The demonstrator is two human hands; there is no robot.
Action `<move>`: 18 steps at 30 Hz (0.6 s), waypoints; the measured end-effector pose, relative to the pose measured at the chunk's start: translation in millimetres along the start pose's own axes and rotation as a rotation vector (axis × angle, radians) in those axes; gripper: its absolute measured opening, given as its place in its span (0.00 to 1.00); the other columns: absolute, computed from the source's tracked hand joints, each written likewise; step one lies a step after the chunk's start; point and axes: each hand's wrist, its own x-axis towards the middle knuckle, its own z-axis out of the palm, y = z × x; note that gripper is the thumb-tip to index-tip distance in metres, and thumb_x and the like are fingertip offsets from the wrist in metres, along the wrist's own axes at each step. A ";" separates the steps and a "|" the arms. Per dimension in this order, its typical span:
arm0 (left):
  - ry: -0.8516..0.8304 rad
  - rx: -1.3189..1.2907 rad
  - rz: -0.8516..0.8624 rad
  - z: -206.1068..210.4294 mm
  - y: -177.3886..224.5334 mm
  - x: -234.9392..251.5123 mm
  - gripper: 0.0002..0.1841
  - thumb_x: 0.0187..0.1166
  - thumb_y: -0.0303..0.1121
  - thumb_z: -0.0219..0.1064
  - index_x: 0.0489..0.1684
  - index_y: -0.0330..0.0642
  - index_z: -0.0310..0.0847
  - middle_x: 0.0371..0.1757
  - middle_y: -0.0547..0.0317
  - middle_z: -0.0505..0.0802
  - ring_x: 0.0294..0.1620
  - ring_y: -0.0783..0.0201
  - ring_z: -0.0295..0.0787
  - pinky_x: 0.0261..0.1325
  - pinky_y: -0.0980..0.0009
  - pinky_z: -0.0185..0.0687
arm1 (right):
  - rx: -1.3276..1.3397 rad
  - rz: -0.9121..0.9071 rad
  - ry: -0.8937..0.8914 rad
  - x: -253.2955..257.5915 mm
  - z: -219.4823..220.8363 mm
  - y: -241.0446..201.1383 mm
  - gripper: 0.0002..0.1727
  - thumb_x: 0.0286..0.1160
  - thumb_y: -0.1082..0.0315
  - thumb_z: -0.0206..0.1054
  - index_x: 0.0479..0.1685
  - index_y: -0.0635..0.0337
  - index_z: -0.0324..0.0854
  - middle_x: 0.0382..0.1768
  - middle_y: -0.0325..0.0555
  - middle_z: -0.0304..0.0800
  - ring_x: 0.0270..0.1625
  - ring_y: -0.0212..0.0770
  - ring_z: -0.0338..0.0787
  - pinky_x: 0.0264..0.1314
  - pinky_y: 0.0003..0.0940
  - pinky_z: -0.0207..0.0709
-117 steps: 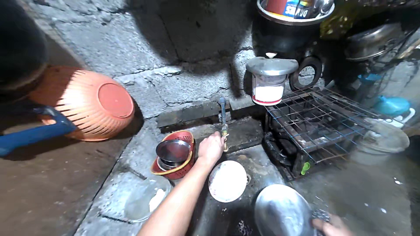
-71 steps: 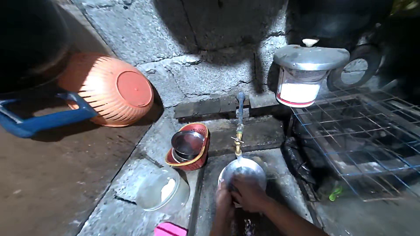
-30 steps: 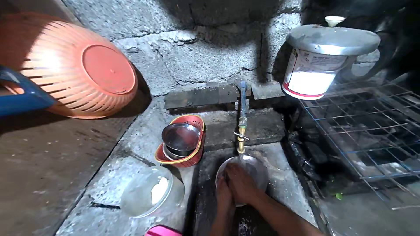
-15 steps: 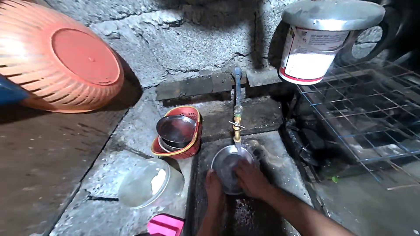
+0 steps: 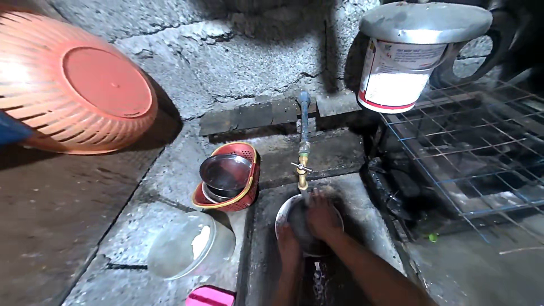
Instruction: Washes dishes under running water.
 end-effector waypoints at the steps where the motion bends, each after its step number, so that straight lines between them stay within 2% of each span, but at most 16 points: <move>1: 0.001 -0.019 -0.003 6.3 0.0 1.2 0.25 0.97 0.39 0.44 0.79 0.28 0.69 0.71 0.35 0.83 0.68 0.52 0.84 0.71 0.53 0.80 | 0.059 -0.064 0.009 -0.2 5.7 -11.9 0.34 0.89 0.56 0.52 0.91 0.60 0.60 0.93 0.60 0.51 0.95 0.59 0.50 0.95 0.59 0.47; 2: 0.014 -0.059 -0.021 7.7 -3.1 4.6 0.25 0.97 0.41 0.42 0.76 0.30 0.72 0.63 0.39 0.87 0.60 0.55 0.87 0.64 0.54 0.85 | 0.087 -0.169 -0.034 -6.3 12.9 -19.3 0.33 0.90 0.55 0.51 0.91 0.60 0.61 0.92 0.58 0.56 0.95 0.56 0.53 0.95 0.55 0.49; 3: 0.031 -0.107 -0.052 4.0 -7.0 10.4 0.26 0.97 0.44 0.41 0.73 0.32 0.74 0.56 0.42 0.90 0.52 0.56 0.89 0.56 0.55 0.88 | 0.089 -0.272 -0.091 -13.3 17.7 -20.6 0.31 0.90 0.55 0.51 0.89 0.58 0.65 0.90 0.55 0.61 0.94 0.55 0.56 0.94 0.57 0.50; 4: 0.043 -0.151 -0.071 -2.2 -8.7 16.7 0.25 0.97 0.44 0.40 0.72 0.32 0.73 0.51 0.42 0.89 0.46 0.57 0.89 0.50 0.55 0.88 | 0.078 -0.349 -0.166 -20.7 16.5 -17.4 0.30 0.89 0.57 0.53 0.88 0.55 0.67 0.90 0.53 0.63 0.94 0.55 0.56 0.94 0.60 0.48; 5: 0.046 -0.176 -0.076 -10.1 -7.5 19.6 0.25 0.97 0.43 0.40 0.73 0.31 0.71 0.50 0.42 0.88 0.45 0.57 0.89 0.48 0.55 0.88 | 0.044 -0.387 -0.227 -28.6 13.1 -10.9 0.30 0.88 0.56 0.54 0.88 0.52 0.67 0.91 0.50 0.61 0.94 0.55 0.54 0.93 0.64 0.46; 6: 0.041 -0.181 -0.071 -18.4 -6.4 19.7 0.25 0.98 0.42 0.39 0.76 0.31 0.69 0.56 0.40 0.88 0.50 0.55 0.89 0.54 0.53 0.88 | 0.004 -0.382 -0.238 -35.4 9.4 -2.1 0.30 0.88 0.56 0.55 0.89 0.49 0.67 0.92 0.47 0.59 0.95 0.55 0.52 0.92 0.69 0.44; 7: 0.050 -0.158 -0.053 -21.3 -5.6 18.0 0.25 0.97 0.42 0.40 0.76 0.30 0.69 0.59 0.38 0.87 0.55 0.54 0.89 0.57 0.53 0.89 | -0.022 -0.338 -0.190 -36.8 5.8 8.1 0.30 0.87 0.56 0.56 0.89 0.48 0.67 0.92 0.50 0.59 0.95 0.58 0.52 0.91 0.73 0.41; 8: 0.054 -0.097 -0.032 -19.9 -5.8 14.1 0.25 0.97 0.41 0.42 0.77 0.30 0.68 0.63 0.36 0.86 0.59 0.53 0.88 0.62 0.53 0.87 | -0.051 -0.261 -0.110 -30.2 3.1 16.6 0.31 0.86 0.56 0.56 0.89 0.49 0.66 0.92 0.54 0.58 0.94 0.61 0.52 0.91 0.73 0.41; 10: 0.023 0.035 0.000 -9.3 -9.2 1.8 0.26 0.97 0.41 0.43 0.81 0.28 0.67 0.74 0.33 0.81 0.71 0.50 0.82 0.74 0.51 0.79 | -0.048 -0.084 -0.017 -8.9 -3.4 14.8 0.36 0.87 0.57 0.54 0.94 0.56 0.56 0.94 0.63 0.46 0.96 0.65 0.44 0.93 0.71 0.36; 11: 0.005 0.048 0.008 -1.0 -10.6 -0.4 0.26 0.97 0.40 0.43 0.80 0.28 0.68 0.74 0.33 0.81 0.72 0.50 0.81 0.75 0.51 0.77 | -0.001 -0.050 -0.002 -0.5 -5.1 4.7 0.37 0.87 0.56 0.54 0.95 0.58 0.53 0.94 0.63 0.46 0.96 0.64 0.44 0.93 0.68 0.39; 13: 0.008 -0.039 -0.003 7.8 -7.6 2.1 0.25 0.97 0.40 0.41 0.74 0.29 0.73 0.65 0.37 0.87 0.63 0.54 0.87 0.67 0.53 0.83 | 0.074 -0.169 -0.030 0.1 4.8 -18.0 0.34 0.89 0.54 0.53 0.92 0.58 0.59 0.91 0.58 0.58 0.94 0.60 0.55 0.93 0.63 0.50; 14: 0.019 -0.099 -0.022 4.7 -6.7 4.9 0.25 0.97 0.41 0.40 0.70 0.30 0.74 0.56 0.41 0.89 0.53 0.56 0.89 0.57 0.54 0.87 | 0.076 -0.271 -0.085 -6.0 12.2 -23.0 0.33 0.88 0.55 0.55 0.90 0.56 0.63 0.90 0.54 0.61 0.93 0.58 0.58 0.92 0.63 0.53; 15: 0.041 -0.154 -0.041 -0.6 -4.0 9.5 0.24 0.97 0.42 0.39 0.65 0.32 0.75 0.46 0.45 0.89 0.43 0.59 0.89 0.46 0.57 0.88 | 0.060 -0.352 -0.139 -11.9 16.6 -21.5 0.31 0.86 0.55 0.57 0.88 0.52 0.67 0.89 0.51 0.65 0.92 0.56 0.59 0.90 0.65 0.53; 16: 0.076 -0.197 -0.055 -7.9 -1.4 14.6 0.23 0.97 0.42 0.39 0.62 0.33 0.75 0.42 0.47 0.88 0.38 0.59 0.88 0.40 0.58 0.87 | 0.027 -0.394 -0.184 -18.2 16.4 -15.6 0.30 0.85 0.54 0.58 0.87 0.48 0.69 0.89 0.49 0.66 0.92 0.56 0.59 0.89 0.69 0.51; 18: 0.104 -0.211 -0.067 -25.4 3.3 17.1 0.23 0.97 0.41 0.41 0.73 0.33 0.71 0.55 0.40 0.88 0.51 0.54 0.89 0.53 0.52 0.88 | -0.026 -0.311 -0.183 -28.1 7.8 3.3 0.30 0.85 0.54 0.59 0.87 0.47 0.69 0.91 0.51 0.62 0.94 0.60 0.53 0.90 0.74 0.42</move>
